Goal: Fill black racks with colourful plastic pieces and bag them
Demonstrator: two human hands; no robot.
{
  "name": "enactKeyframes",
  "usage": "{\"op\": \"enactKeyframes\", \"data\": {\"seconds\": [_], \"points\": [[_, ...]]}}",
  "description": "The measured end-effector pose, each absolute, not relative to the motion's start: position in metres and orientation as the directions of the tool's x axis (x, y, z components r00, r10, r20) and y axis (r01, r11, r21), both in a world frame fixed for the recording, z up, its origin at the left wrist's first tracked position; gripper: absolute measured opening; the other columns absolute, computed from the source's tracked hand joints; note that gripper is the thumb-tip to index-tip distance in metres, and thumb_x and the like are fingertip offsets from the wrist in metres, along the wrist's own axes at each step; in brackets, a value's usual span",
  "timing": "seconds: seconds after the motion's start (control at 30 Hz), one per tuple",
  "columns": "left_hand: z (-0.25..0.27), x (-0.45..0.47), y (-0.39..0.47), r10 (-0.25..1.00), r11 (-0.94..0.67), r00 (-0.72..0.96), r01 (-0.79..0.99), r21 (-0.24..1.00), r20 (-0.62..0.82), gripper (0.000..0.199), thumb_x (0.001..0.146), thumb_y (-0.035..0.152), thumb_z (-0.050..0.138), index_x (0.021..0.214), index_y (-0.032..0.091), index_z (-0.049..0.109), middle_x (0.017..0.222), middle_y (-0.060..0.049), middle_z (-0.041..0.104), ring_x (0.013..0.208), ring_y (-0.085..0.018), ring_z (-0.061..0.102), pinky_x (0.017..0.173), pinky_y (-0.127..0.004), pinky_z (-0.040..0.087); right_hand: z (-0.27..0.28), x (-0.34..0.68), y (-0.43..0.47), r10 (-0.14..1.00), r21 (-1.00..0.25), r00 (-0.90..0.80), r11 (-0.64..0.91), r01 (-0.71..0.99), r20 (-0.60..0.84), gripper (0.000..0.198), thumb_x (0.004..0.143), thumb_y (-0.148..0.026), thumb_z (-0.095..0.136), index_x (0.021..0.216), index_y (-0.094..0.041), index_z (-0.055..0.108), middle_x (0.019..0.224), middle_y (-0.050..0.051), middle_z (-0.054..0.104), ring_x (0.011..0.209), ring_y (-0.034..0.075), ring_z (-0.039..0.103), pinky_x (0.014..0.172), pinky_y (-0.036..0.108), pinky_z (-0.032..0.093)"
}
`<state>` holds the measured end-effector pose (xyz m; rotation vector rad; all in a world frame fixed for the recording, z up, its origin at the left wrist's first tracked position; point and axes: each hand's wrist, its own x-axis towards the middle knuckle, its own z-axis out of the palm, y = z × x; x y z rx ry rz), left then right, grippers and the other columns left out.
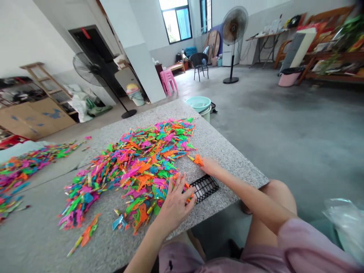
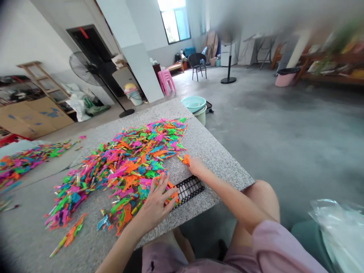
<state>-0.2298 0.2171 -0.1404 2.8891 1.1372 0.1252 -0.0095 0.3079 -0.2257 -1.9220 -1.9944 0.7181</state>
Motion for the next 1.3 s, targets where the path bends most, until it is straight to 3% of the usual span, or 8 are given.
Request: {"op": "enactKeyframes", "data": {"seconds": [0.13, 0.33, 0.47, 0.57, 0.73, 0.9, 1.1, 1.3], "points": [[-0.139, -0.233, 0.218, 0.650, -0.760, 0.758, 0.648, 0.056, 0.058, 0.029, 0.095, 0.026, 0.052, 0.120, 0.027, 0.066, 0.156, -0.012, 0.035, 0.145, -0.033, 0.030, 0.115, -0.062, 0.023, -0.231, -0.013, 0.322, 0.987, -0.454, -0.139, 0.088, 0.886, -0.080, 0.021, 0.096, -0.025, 0.050, 0.101, -0.013, 0.067, 0.104, 0.019, 0.069, 0.100, 0.029, 0.064, 0.083, 0.036, 0.047], [-0.140, -0.231, 0.219, 0.664, -0.747, 0.746, 0.661, 0.066, 0.044, 0.032, 0.095, 0.028, 0.052, 0.125, 0.029, 0.063, 0.157, -0.012, 0.034, 0.145, -0.033, 0.031, 0.115, -0.062, 0.024, -0.230, -0.011, 0.381, 0.728, -0.237, -0.685, 0.671, 0.703, 0.030, 0.025, 0.094, -0.008, 0.044, 0.099, -0.013, 0.068, 0.118, 0.014, 0.064, 0.104, 0.020, 0.060, 0.089, 0.032, 0.045], [-0.139, -0.232, 0.218, 0.660, -0.750, 0.751, 0.656, 0.080, 0.028, 0.029, 0.095, 0.026, 0.053, 0.120, 0.028, 0.066, 0.160, -0.011, 0.028, 0.147, -0.034, 0.025, 0.115, -0.062, 0.023, -0.234, 0.010, 0.387, 0.769, -0.317, -0.637, 0.617, 0.720, 0.049, 0.026, 0.092, -0.005, 0.043, 0.098, -0.011, 0.067, 0.111, 0.013, 0.067, 0.099, 0.019, 0.061, 0.089, 0.030, 0.043], [-0.140, -0.234, 0.220, 0.652, -0.755, 0.757, 0.646, 0.109, 0.029, 0.029, 0.095, 0.026, 0.051, 0.121, 0.028, 0.066, 0.162, -0.011, 0.020, 0.148, -0.036, 0.020, 0.115, -0.064, 0.020, -0.241, 0.017, 0.356, 0.910, -0.569, -0.383, 0.401, 0.718, 0.158, 0.024, 0.091, -0.011, 0.048, 0.111, -0.011, 0.062, 0.105, 0.010, 0.068, 0.089, 0.018, 0.062, 0.081, 0.028, 0.046], [-0.141, -0.235, 0.222, 0.636, -0.768, 0.771, 0.630, 0.117, 0.022, 0.032, 0.096, 0.027, 0.051, 0.125, 0.030, 0.063, 0.164, -0.011, 0.015, 0.148, -0.037, 0.018, 0.115, -0.065, 0.018, -0.259, -0.025, 0.284, 0.981, -0.930, -0.182, 0.124, 0.346, 0.063, 0.030, 0.080, -0.022, 0.067, 0.107, -0.015, 0.057, 0.088, 0.002, 0.069, 0.075, 0.014, 0.063, 0.069, 0.023, 0.048], [-0.138, -0.232, 0.221, 0.640, -0.765, 0.768, 0.635, 0.109, 0.022, 0.033, 0.095, 0.023, 0.053, 0.125, 0.032, 0.064, 0.165, -0.008, 0.007, 0.148, -0.038, 0.018, 0.114, -0.066, 0.020, -0.269, -0.062, 0.270, 0.919, -0.842, -0.337, 0.342, 0.416, 0.207, 0.014, 0.075, -0.012, 0.065, 0.088, -0.017, 0.060, 0.087, 0.003, 0.068, 0.082, 0.016, 0.063, 0.076, 0.024, 0.047], [-0.140, -0.231, 0.219, 0.642, -0.766, 0.765, 0.636, 0.098, 0.052, 0.037, 0.096, 0.025, 0.051, 0.131, 0.031, 0.060, 0.164, -0.010, 0.013, 0.147, -0.038, 0.022, 0.115, -0.065, 0.019, -0.263, -0.069, 0.279, 0.851, -0.659, -0.481, 0.487, 0.572, 0.212, 0.022, 0.084, -0.020, 0.060, 0.105, -0.014, 0.061, 0.082, 0.007, 0.068, 0.072, 0.018, 0.060, 0.065, 0.026, 0.041], [-0.138, -0.232, 0.219, 0.589, -0.808, 0.807, 0.588, 0.036, 0.037, 0.036, 0.097, 0.023, 0.048, 0.131, 0.028, 0.059, 0.144, -0.004, 0.054, 0.146, -0.035, 0.026, 0.116, -0.070, 0.011, -0.249, -0.072, 0.292, 0.828, -0.683, -0.549, 0.467, 0.561, 0.116, 0.009, 0.080, -0.017, 0.061, 0.084, -0.017, 0.069, 0.072, 0.002, 0.068, 0.064, 0.015, 0.058, 0.058, 0.022, 0.036]]}}
